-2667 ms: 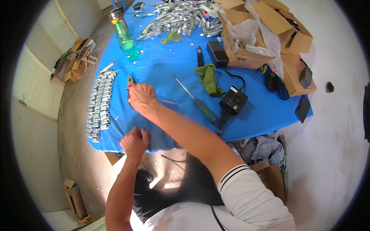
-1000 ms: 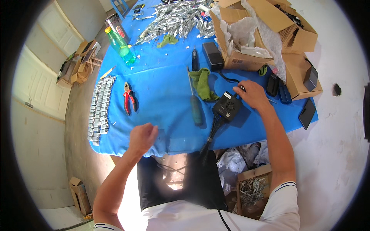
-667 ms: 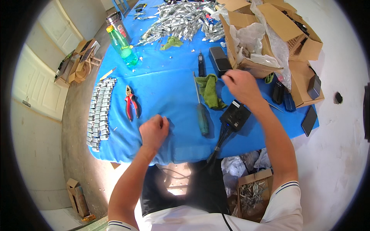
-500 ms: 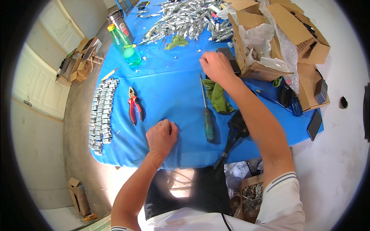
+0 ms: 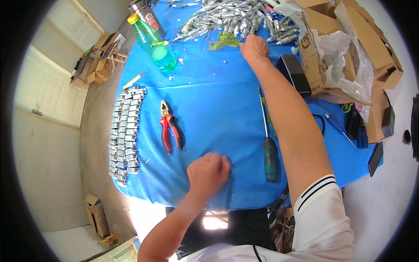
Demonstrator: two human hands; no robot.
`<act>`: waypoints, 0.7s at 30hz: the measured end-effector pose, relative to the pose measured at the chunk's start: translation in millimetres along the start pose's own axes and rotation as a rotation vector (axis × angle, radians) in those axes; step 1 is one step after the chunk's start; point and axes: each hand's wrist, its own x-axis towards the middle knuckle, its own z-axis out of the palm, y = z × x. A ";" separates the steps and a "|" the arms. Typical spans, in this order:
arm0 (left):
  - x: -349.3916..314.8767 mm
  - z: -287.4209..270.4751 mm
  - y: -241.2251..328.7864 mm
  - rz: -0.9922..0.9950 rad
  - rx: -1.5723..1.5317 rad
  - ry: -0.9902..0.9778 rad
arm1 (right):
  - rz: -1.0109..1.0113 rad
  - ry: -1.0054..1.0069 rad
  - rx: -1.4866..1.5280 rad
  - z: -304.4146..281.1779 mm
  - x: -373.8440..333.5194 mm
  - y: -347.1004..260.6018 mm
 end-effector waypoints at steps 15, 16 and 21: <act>-5.3 -6.8 -5.1 -0.144 -0.212 0.065 | 0.397 -0.622 1.326 -33.3 -39.0 31.0; -6.5 -6.5 -8.1 -0.194 -0.257 0.096 | 0.399 -0.665 1.418 -45.2 -64.2 27.2; -16.2 -8.8 -17.4 -0.335 -0.430 0.118 | 0.335 -0.822 1.517 -105.8 -219.7 26.1</act>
